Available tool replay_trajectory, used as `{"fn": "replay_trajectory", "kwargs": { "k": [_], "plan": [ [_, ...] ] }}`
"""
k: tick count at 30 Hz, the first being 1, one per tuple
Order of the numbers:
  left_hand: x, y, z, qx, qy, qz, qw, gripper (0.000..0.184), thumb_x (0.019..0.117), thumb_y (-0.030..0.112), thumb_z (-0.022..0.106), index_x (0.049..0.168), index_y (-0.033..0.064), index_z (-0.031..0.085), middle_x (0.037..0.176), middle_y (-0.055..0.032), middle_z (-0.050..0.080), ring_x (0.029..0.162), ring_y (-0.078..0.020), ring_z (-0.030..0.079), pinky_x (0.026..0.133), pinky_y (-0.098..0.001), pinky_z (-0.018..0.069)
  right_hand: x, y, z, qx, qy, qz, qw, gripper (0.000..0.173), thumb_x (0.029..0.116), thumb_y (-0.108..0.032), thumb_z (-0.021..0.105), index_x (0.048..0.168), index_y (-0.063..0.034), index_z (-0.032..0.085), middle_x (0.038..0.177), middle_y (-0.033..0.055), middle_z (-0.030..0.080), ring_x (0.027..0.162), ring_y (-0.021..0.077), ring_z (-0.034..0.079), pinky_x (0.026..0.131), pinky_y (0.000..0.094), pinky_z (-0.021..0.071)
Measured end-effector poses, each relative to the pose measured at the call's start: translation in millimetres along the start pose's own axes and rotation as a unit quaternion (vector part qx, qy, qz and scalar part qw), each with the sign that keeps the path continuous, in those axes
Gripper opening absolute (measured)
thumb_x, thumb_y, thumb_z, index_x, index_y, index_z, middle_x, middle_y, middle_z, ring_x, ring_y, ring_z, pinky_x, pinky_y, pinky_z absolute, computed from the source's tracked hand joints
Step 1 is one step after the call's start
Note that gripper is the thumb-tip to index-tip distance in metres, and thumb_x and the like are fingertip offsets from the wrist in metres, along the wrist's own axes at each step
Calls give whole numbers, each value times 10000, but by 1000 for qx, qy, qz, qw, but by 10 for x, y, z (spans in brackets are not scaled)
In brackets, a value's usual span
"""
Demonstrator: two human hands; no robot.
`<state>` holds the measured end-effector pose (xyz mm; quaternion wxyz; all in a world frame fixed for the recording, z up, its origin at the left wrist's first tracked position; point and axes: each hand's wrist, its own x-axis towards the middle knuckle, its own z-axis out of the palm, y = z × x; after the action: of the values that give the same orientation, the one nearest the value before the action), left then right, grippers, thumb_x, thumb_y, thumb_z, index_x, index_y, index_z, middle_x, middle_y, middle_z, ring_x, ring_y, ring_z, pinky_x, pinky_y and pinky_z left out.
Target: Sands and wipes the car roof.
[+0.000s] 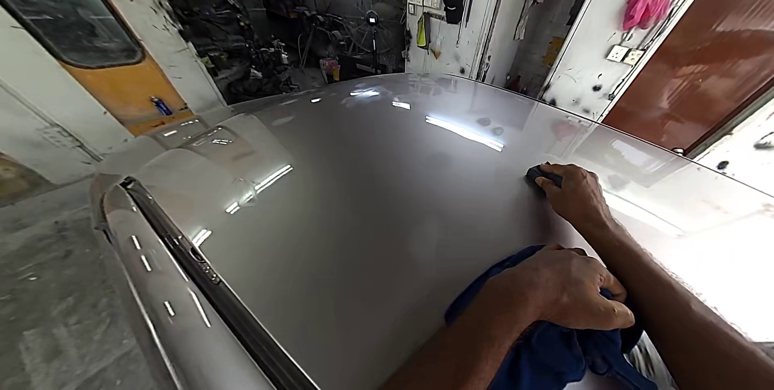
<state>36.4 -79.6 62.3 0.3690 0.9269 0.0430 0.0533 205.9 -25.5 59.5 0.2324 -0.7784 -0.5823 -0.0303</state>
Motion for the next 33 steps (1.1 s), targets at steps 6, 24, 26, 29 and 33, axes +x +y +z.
{"fn": "replay_trajectory", "kwargs": {
  "k": [6,24,26,29,33],
  "plan": [
    [23,-23,3,-13,8,21,1000,329,1019,328,528,951,86,741,975,-73,712,1056,-233,622,1021,-509,389,140,48,32,-4,14,6,1000,288,992,-188,657,1236,-56,735,1174,221,711,1160,434,637,997,635,472],
    [26,-16,-46,-26,-14,16,999,317,1012,280,540,993,32,737,986,-143,699,1034,-298,624,977,-546,397,249,58,87,-24,23,-5,999,273,993,-183,674,1221,-47,738,1139,262,708,1105,496,646,922,717,468],
    [23,4,-70,-15,-26,13,999,323,1016,268,520,1009,23,729,1012,-156,698,1058,-308,621,991,-543,388,134,5,55,-26,18,-4,999,289,998,-185,674,1247,-49,726,1170,265,697,1133,504,630,934,720,458],
    [17,9,-51,-11,-21,9,1000,309,1017,258,522,998,32,732,984,-141,698,1029,-295,619,978,-520,389,-3,-11,48,-22,18,-27,999,285,993,-169,683,1245,-41,728,1167,275,696,1120,523,629,913,739,454],
    [37,-34,-35,-15,-13,15,1000,311,1010,263,532,992,32,739,961,-138,700,999,-290,631,946,-522,413,237,42,87,-23,20,-9,1000,266,994,-164,675,1221,-40,737,1121,299,698,1091,540,634,896,743,457]
  ]
}}
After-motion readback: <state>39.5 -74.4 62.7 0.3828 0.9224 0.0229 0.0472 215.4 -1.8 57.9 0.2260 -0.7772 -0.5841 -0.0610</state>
